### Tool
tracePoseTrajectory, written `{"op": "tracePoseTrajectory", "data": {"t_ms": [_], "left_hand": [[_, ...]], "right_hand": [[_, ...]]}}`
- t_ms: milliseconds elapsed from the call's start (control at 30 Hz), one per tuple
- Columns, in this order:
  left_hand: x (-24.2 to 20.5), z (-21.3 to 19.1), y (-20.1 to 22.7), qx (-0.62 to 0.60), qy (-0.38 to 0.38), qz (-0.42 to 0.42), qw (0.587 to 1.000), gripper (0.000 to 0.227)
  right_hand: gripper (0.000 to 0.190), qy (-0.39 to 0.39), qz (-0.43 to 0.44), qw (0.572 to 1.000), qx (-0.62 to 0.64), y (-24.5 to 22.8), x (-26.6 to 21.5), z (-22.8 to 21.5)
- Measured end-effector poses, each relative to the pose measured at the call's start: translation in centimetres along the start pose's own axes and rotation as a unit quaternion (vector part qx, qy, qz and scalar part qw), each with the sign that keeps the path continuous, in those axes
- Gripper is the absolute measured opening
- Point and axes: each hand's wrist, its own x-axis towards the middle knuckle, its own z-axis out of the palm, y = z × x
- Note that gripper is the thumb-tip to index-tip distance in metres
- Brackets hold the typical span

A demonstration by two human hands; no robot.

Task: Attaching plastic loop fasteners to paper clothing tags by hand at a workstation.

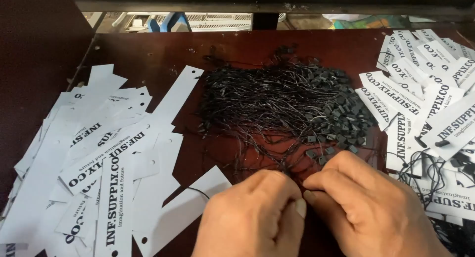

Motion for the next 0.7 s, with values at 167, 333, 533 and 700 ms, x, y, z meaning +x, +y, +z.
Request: {"op": "tracePoseTrajectory", "data": {"t_ms": [167, 333, 533, 700], "left_hand": [[0.0, 0.6, 0.5, 0.057, 0.086, 0.184, 0.977, 0.008], [-0.9, 0.5, 1.1, 0.142, 0.122, 0.287, 0.939, 0.032], [-0.5, -1.1, 1.2, -0.004, 0.085, 0.124, 0.989, 0.011], [-0.2, 0.1, 0.3, 0.072, 0.074, 0.037, 0.994, 0.006]], "right_hand": [[0.016, 0.017, -0.055, 0.998, 0.022, 0.2, 0.1, -0.3], [0.018, 0.007, -0.026, 0.999, 0.026, 0.4, 0.1, -0.4], [0.013, 0.063, 0.003, 0.995, 0.084, 0.4, -0.1, -1.0], [0.011, 0.055, -0.037, 0.992, 0.108, 0.1, 0.0, -1.0]]}}
